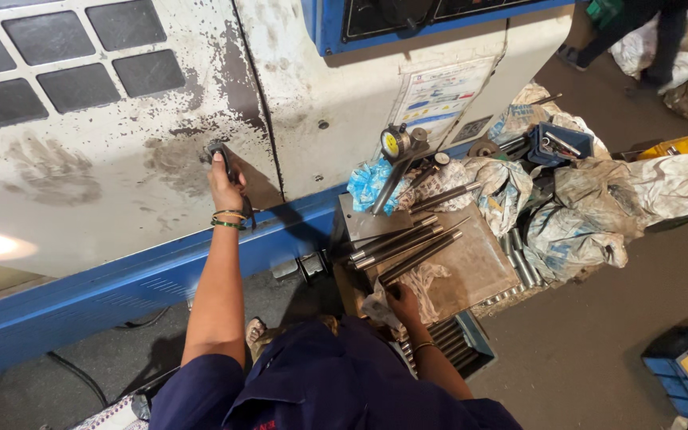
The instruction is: The person operates a metal turning lathe in a workshop. They wipe the machine exterior with a cloth, open the machine door, and insert metal rods into the chuck one at a time. The person then closes the door and presses control buttons on the machine panel.
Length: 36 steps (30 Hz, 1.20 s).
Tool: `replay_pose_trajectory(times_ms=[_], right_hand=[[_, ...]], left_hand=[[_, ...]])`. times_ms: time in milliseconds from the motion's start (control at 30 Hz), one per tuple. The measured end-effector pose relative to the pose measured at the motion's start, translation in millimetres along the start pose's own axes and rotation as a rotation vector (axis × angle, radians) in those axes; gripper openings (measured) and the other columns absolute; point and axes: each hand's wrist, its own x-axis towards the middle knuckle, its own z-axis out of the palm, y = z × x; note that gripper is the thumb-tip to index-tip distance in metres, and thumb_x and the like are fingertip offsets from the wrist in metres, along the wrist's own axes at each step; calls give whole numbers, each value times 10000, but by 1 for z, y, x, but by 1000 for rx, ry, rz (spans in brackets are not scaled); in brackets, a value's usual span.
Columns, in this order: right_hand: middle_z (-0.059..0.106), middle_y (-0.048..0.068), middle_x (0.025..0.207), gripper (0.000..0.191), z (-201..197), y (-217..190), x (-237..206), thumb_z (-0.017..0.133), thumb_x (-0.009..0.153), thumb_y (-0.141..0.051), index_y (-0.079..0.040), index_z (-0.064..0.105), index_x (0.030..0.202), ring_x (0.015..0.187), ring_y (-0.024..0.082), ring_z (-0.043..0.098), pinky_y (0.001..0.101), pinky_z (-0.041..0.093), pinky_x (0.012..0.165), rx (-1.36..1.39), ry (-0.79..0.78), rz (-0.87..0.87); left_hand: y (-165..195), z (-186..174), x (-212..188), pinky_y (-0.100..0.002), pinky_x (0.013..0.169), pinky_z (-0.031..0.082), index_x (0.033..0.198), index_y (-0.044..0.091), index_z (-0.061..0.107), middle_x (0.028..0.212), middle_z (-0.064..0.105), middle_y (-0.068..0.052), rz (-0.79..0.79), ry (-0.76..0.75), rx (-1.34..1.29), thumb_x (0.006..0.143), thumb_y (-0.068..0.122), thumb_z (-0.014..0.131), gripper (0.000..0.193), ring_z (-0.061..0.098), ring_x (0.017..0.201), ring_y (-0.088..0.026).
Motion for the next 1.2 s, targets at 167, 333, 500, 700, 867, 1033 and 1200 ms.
replay_pose_trajectory(times_ms=[167,333,500,700,867,1033,1200], right_hand=[[732,163,989,252,0,-1,-1,736,830,-223,-67,736,1028,908,331,726,425,569,811,15,-5,24],[734,167,987,253,0,0,-1,742,826,-215,-61,732,1026,910,330,726,420,568,814,30,14,-5],[739,165,983,246,0,0,-1,730,827,-210,-61,737,1023,912,323,730,415,570,815,46,4,11],[743,167,976,249,1,0,-2,730,826,-221,-66,735,1020,907,319,731,413,570,813,29,-5,37],[733,175,983,255,2,0,-2,737,810,-207,-70,735,1025,917,343,714,427,564,808,2,20,-32],[736,170,967,246,1,2,-2,734,810,-210,-70,732,1012,904,344,720,430,566,800,11,6,-1],[736,171,961,244,1,-1,-3,735,818,-217,-63,723,1006,901,341,722,428,567,797,11,5,9]], left_hand=[[1,0,0,-282,414,252,618,84,515,506,423,-1,-5,-4,-2,1011,679,391,723,385,418,-109],[2,0,-1,-284,413,262,608,85,525,501,430,-3,-3,0,1,1011,671,382,726,396,415,-110],[3,1,-2,-286,421,266,605,82,528,499,430,-5,1,-1,17,1015,671,383,732,398,420,-114],[3,0,-1,-286,417,274,606,83,525,498,433,-3,-12,9,18,1010,676,391,731,407,419,-116],[4,0,-1,-282,411,272,614,88,525,504,443,-3,-11,1,3,1002,684,398,723,406,419,-113],[5,1,-3,-277,408,266,624,96,525,511,449,0,-18,-6,-12,996,690,400,712,403,418,-107],[6,1,-1,-279,409,249,616,93,517,510,430,3,-34,-8,-26,1004,686,406,717,384,415,-104]])
